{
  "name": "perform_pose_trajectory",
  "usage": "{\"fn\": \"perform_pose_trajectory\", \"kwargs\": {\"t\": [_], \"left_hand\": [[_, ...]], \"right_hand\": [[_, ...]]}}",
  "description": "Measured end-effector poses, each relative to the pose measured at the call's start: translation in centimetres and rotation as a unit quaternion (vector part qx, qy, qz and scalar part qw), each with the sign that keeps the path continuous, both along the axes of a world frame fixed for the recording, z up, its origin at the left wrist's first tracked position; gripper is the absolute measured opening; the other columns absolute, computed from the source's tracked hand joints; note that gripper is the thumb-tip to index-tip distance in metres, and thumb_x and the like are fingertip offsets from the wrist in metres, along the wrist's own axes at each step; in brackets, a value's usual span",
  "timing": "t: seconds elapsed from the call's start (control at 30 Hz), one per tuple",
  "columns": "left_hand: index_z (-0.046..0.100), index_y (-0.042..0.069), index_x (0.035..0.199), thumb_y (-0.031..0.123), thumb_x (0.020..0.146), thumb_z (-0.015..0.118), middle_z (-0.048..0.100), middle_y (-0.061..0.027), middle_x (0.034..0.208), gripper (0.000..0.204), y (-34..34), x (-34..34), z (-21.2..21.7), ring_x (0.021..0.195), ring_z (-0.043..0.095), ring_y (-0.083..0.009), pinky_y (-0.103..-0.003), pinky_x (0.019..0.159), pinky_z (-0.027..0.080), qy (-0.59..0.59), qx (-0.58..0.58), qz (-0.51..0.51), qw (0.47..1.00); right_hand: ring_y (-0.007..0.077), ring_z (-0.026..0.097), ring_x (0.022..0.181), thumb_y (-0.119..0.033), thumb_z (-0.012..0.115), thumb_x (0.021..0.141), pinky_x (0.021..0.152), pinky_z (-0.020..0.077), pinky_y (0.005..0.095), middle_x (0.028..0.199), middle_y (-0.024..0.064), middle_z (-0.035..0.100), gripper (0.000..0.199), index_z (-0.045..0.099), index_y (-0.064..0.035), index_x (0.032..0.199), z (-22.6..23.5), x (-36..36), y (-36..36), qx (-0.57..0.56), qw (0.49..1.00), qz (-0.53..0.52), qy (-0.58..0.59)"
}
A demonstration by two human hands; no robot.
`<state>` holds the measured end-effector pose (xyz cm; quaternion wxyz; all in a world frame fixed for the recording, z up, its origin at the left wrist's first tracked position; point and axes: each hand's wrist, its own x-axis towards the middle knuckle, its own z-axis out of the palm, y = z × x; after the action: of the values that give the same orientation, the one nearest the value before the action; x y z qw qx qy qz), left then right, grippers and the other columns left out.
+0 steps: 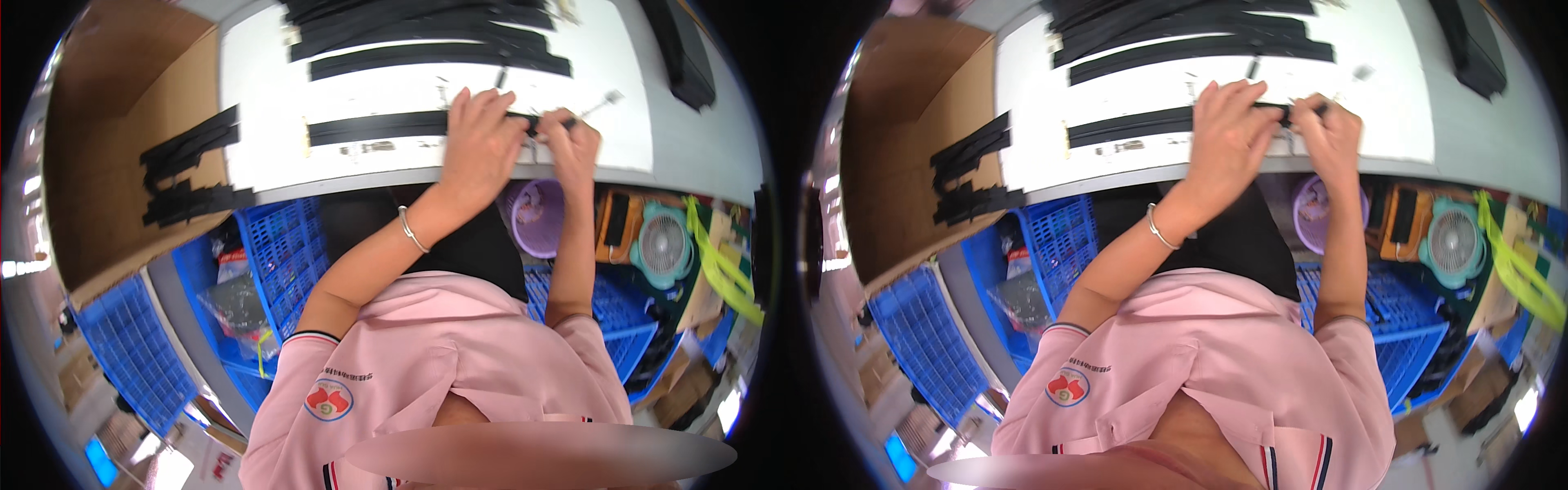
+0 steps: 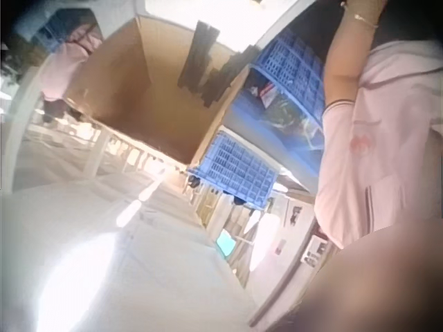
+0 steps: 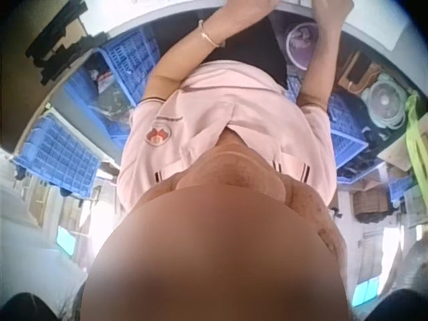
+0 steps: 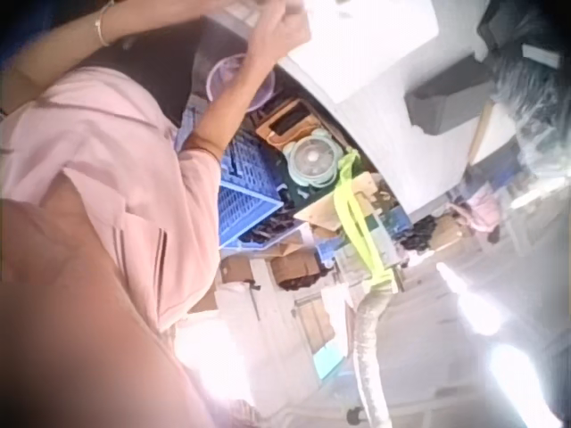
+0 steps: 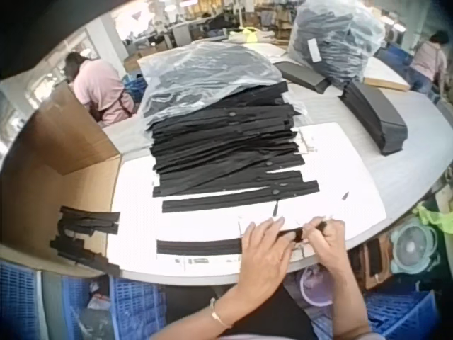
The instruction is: Marking measurement lines on black fabric strips using a pen and a template, then stacking them for assembly.
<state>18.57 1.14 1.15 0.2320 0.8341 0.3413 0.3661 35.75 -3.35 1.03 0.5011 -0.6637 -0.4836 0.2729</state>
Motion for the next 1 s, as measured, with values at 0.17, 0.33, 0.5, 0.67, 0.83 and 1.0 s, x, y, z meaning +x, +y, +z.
{"fn": "perform_pose_trajectory", "kwargs": {"t": [0.17,0.33,0.5,0.67,0.83,1.0], "left_hand": [[0.063,0.010,0.136,0.013,0.096,0.062,0.044,-0.0159,0.154,0.039,-1.2,-3.0,1.1,0.147,0.033,-0.0388,-0.074,0.113,0.013,0.147,-0.013,0.012,0.989],[0.062,0.010,0.135,0.028,0.099,0.062,0.047,-0.0187,0.151,0.040,4.2,-3.1,-0.1,0.146,0.036,-0.0391,-0.075,0.112,0.018,0.147,0.040,-0.024,0.988],[0.060,0.013,0.141,0.031,0.103,0.058,0.049,-0.0171,0.152,0.042,10.1,-2.9,-0.8,0.149,0.035,-0.0357,-0.069,0.119,0.016,0.121,0.028,-0.027,0.992],[0.063,0.016,0.136,0.002,0.096,0.055,0.055,-0.0125,0.148,0.044,10.7,-10.5,-0.3,0.148,0.037,-0.0345,-0.058,0.124,0.014,0.117,0.067,0.069,0.988],[0.063,0.020,0.137,-0.006,0.087,0.054,0.058,-0.0097,0.145,0.056,13.5,-25.9,-0.6,0.148,0.038,-0.0333,-0.061,0.122,0.015,0.256,0.099,0.296,0.915],[0.075,0.011,0.112,0.010,0.088,0.065,0.071,-0.0097,0.119,0.026,14.4,-33.4,0.4,0.126,0.057,-0.0325,-0.070,0.112,0.024,0.295,0.035,0.420,0.858]], "right_hand": [[0.0033,0.054,0.065,-0.015,0.064,0.101,0.056,0.0398,0.0185,0.083,0.0043,0.071,0.020,0.072,-0.0012,0.090,-1.2,0.9,-1.2,0.074,0.986,-0.112,0.102],[0.0030,0.049,0.059,-0.018,0.061,0.104,0.052,0.0352,0.0188,0.076,0.0027,0.066,0.022,0.074,-0.0004,0.101,-0.6,0.0,-0.5,0.108,0.979,-0.149,0.085],[0.0033,0.047,0.057,-0.020,0.055,0.108,0.050,0.0328,0.0194,0.073,0.0042,0.064,0.027,0.071,0.0011,0.112,-0.2,-0.6,0.4,0.143,0.978,-0.146,0.034],[0.0035,0.046,0.057,-0.020,0.055,0.108,0.050,0.0324,0.0197,0.073,0.0041,0.063,0.027,0.071,0.0015,0.112,0.7,-0.4,0.2,0.126,0.980,-0.148,0.048],[0.0032,0.046,0.057,-0.019,0.058,0.106,0.051,0.0324,0.0189,0.073,0.0035,0.063,0.025,0.072,0.0015,0.111,0.8,-0.6,0.4,0.115,0.982,-0.134,0.058],[0.0028,0.046,0.057,-0.015,0.058,0.106,0.051,0.0331,0.0187,0.073,0.0028,0.063,0.022,0.072,0.0003,0.111,0.4,-0.7,0.7,0.111,0.984,-0.129,0.050]]}}
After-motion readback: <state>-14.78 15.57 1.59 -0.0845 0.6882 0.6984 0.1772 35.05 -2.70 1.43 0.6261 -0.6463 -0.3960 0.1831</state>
